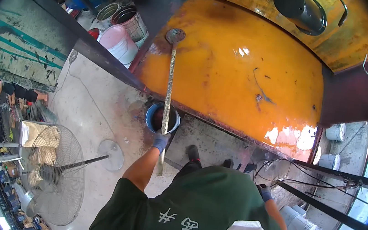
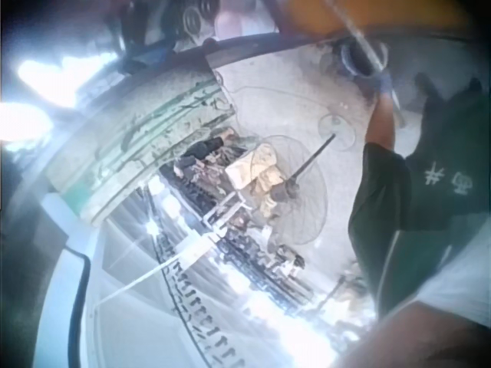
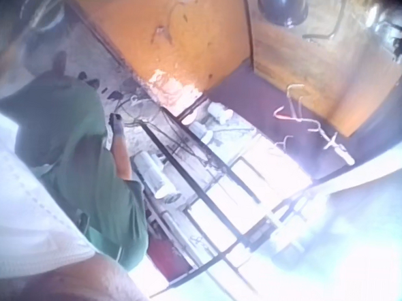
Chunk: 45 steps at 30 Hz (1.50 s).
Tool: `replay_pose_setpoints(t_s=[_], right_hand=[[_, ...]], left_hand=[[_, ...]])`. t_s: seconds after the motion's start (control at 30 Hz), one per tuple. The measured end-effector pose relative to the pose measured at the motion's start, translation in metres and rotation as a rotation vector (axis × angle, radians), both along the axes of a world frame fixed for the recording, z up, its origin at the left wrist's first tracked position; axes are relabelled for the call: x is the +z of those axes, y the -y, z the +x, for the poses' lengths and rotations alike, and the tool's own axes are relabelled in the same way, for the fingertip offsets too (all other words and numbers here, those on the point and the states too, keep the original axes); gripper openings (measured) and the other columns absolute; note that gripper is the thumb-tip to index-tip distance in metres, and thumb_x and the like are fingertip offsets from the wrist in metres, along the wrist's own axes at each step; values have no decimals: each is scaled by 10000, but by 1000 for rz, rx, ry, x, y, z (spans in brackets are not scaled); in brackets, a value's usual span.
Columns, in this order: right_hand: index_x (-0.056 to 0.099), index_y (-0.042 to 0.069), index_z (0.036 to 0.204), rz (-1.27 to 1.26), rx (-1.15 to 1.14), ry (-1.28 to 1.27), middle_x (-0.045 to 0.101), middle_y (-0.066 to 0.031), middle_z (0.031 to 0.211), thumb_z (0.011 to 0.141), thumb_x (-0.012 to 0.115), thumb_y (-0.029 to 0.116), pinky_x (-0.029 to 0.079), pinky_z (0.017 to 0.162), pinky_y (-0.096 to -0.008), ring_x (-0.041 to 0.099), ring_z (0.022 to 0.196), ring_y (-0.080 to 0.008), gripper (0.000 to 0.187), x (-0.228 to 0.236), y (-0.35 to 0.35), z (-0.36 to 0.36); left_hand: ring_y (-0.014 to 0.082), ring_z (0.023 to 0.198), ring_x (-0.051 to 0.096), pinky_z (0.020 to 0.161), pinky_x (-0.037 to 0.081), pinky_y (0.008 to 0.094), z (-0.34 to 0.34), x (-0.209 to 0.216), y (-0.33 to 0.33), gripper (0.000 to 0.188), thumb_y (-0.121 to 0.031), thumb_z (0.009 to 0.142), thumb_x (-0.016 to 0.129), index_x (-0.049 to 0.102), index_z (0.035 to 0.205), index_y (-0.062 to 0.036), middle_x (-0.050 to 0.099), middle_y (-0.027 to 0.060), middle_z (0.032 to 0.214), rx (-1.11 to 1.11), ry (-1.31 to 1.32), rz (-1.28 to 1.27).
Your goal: The person cleans a paint booth surface using a scraper tool on a long pole, dipping it into a bucket of solvent and wiping the orange-stained surface multiple times.
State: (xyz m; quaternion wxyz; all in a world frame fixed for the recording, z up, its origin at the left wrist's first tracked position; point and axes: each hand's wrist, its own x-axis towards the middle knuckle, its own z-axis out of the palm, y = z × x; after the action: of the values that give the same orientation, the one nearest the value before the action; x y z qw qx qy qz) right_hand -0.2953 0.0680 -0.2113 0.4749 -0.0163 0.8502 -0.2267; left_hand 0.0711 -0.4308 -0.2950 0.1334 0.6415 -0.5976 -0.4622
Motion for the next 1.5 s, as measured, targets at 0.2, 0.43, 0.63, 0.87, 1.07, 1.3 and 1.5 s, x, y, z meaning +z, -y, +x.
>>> replay_pose_setpoints(t_s=[0.2, 0.43, 0.63, 0.87, 1.07, 1.3, 1.5], right_hand=[[691, 113, 892, -187, 388, -274, 693, -135, 835, 824, 616, 250, 507, 664, -402, 669, 746, -276, 171, -74, -5, -7], [662, 17, 938, -298, -80, 142, 694, -116, 807, 798, 658, 141, 536, 595, -313, 661, 658, -171, 187, -55, 58, -9], [713, 40, 847, -78, 313, -89, 708, -91, 769, 775, 657, 151, 535, 652, -316, 682, 706, -175, 144, -12, 45, 10], [712, 26, 859, 44, 332, -206, 706, -134, 823, 724, 708, 372, 514, 742, -371, 670, 777, -267, 372, 1, -17, 46], [743, 82, 760, 181, 56, -108, 714, -103, 798, 854, 590, 443, 498, 776, -375, 657, 803, -282, 404, 9, -54, 77], [701, -6, 851, -114, -336, 33, 710, -135, 821, 939, 467, 420, 490, 778, -361, 657, 780, -230, 495, -83, -123, 85], [613, -31, 1107, -47, -165, -118, 707, -125, 860, 941, 511, 367, 511, 690, -320, 652, 720, -186, 444, -43, -34, 37]], left_hand=[[360, 794, 654, 712, 515, 417, 64, 41, 19, 343, -179, 684, 754, 598, 967, -64, 664, 186, 835, -123, 86, -146], [389, 822, 657, 703, 523, 439, 93, 84, 32, 314, -150, 704, 734, 597, 979, -81, 673, 199, 865, -279, 375, -251], [385, 874, 650, 746, 515, 445, 83, 72, 40, 300, -163, 714, 740, 611, 976, -96, 680, 188, 899, -433, 403, -264], [382, 933, 644, 788, 513, 442, 57, 74, 38, 387, -184, 709, 741, 637, 1074, -111, 678, 194, 968, -635, 500, -173], [390, 901, 653, 778, 520, 444, 53, 48, 25, 401, -291, 688, 773, 670, 1001, -63, 677, 225, 933, -727, 565, -39], [383, 834, 665, 722, 526, 436, 61, 35, -18, 430, -332, 688, 772, 664, 986, -42, 684, 222, 890, -795, 376, -7], [338, 743, 678, 660, 522, 410, 55, 62, -45, 453, -279, 698, 752, 628, 1050, -21, 682, 197, 825, -889, 115, -31]])
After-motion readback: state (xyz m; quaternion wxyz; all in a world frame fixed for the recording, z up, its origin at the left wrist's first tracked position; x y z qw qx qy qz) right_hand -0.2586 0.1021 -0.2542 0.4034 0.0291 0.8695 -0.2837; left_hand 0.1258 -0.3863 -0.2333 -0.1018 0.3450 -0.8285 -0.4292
